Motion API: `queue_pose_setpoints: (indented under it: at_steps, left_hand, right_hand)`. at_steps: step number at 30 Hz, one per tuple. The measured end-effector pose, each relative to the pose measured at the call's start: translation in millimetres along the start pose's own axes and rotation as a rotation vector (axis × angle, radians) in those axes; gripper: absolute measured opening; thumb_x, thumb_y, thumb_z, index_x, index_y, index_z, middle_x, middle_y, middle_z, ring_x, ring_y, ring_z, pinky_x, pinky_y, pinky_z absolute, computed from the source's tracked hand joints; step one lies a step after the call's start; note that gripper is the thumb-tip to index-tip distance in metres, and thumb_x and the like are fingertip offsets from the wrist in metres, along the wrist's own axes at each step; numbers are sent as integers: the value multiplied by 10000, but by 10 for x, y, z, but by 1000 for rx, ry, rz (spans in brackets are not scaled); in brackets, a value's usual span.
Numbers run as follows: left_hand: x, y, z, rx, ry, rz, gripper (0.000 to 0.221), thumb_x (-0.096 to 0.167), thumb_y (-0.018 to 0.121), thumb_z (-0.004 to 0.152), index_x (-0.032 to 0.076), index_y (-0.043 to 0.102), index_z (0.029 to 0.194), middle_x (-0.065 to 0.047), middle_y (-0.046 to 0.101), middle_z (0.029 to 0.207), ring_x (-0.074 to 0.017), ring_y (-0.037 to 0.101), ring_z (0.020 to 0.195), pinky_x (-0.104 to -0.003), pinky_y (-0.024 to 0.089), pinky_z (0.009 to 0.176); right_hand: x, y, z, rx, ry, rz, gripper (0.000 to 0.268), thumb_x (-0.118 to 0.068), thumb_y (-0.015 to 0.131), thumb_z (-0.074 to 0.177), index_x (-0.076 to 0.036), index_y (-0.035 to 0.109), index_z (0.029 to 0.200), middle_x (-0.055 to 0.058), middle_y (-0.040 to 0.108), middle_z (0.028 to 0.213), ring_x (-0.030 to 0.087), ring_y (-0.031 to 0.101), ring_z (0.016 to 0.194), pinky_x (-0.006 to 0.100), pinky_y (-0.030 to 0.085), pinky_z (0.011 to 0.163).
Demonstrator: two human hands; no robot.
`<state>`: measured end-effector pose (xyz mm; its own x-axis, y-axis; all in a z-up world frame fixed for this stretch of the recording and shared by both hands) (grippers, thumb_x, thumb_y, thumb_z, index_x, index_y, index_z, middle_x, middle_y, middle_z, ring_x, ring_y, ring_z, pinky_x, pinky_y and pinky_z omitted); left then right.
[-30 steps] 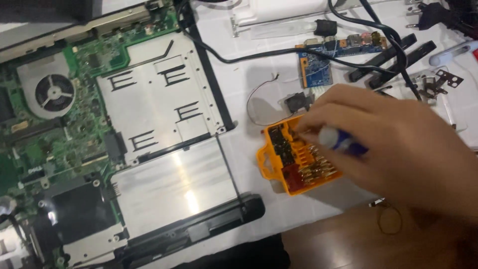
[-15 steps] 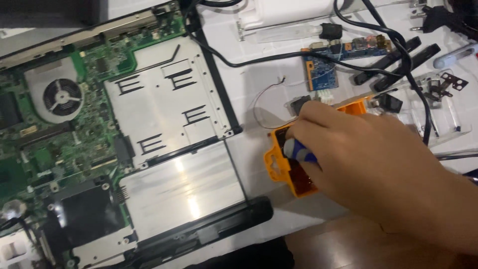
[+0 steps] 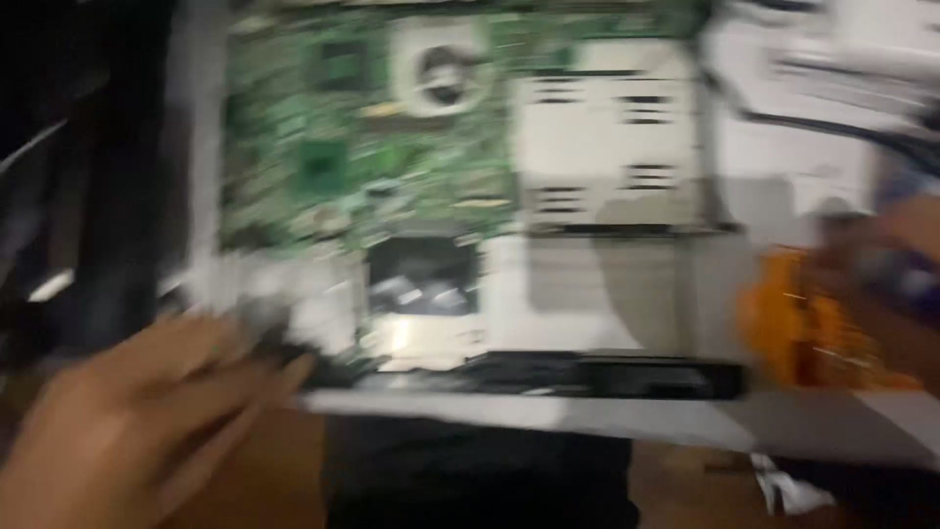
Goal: Repairing a laptop by unscrewing and removing internal components
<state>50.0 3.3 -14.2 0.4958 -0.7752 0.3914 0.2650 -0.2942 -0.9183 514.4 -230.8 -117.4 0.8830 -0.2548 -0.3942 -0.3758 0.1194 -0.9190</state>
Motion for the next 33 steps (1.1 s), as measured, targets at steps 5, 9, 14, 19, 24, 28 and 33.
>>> queue_pose_setpoints:
  at_steps: [5, 9, 14, 19, 24, 28, 33]
  left_hand:
    - [28, -73, 38, -197, 169, 24, 327, 261, 659, 1016, 115, 656, 722, -6, 532, 882, -230, 601, 716, -419, 439, 571]
    - [-27, -69, -34, -140, 153, -18, 217, 202, 688, 988, 100, 748, 806, -1, 574, 900, -217, 636, 788, -409, 484, 462]
    - [-70, -75, -58, -103, 225, -84, 103, 101, 646, 965, 118, 746, 945, -35, 480, 809, -267, 556, 777, -442, 430, 480]
    - [-76, -120, -57, -120, 259, -73, 132, -10, 648, 867, 93, 727, 891, -60, 559, 993, -289, 590, 889, -458, 481, 483]
    - [-98, -78, -106, -140, 375, 1, 179, -24, 659, 809, 95, 697, 937, -66, 557, 1023, -318, 561, 842, -468, 507, 652]
    - [-67, -112, -130, -127, 367, -52, 305, -63, 594, 851, 35, 629, 1138, -102, 552, 1022, -320, 538, 870, -453, 485, 690]
    - [-38, -197, -185, -33, 355, -115, 313, -118, 520, 897, -36, 612, 1184, -141, 534, 1074, -340, 537, 886, -464, 485, 733]
  right_hand:
    - [262, 402, 318, -96, 14, -52, 204, -196, 664, 921, -89, 806, 820, 77, 726, 735, 224, 657, 703, 340, 479, 702]
    - [-1547, -20, 632, -99, -201, 78, 151, -246, 727, 857, -106, 753, 909, 56, 743, 852, 203, 705, 768, 335, 527, 826]
    - [-2710, 104, 855, -509, -57, 33, 283, -229, 778, 748, -407, 849, 957, -211, 911, 985, 58, 831, 947, 332, 582, 856]
    - [-3281, 341, 991, -748, -74, 10, 231, -360, 692, 884, -458, 793, 1067, -262, 840, 1100, 33, 818, 925, 301, 598, 805]
    - [-3463, 619, 1036, -834, -249, 43, 238, -318, 638, 934, -389, 696, 1154, -188, 741, 1135, 134, 750, 741, 341, 559, 646]
    - [-3508, 657, 1051, -779, -294, 89, 246, -267, 682, 894, -349, 694, 1125, -168, 741, 1125, 145, 748, 766, 350, 556, 619]
    - [-3569, 652, 1017, -669, -438, 117, 245, -228, 686, 877, -281, 652, 1114, -131, 679, 1155, 186, 725, 671, 354, 544, 545]
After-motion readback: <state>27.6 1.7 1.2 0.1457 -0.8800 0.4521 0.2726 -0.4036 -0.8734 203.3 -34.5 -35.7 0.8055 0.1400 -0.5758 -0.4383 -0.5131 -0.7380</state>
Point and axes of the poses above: each hand's wrist, its own z-axis towards the middle knuckle, its own y-axis out of the palm, x = y × z, the point moved 6 cm from there along z, towards the middle knuckle
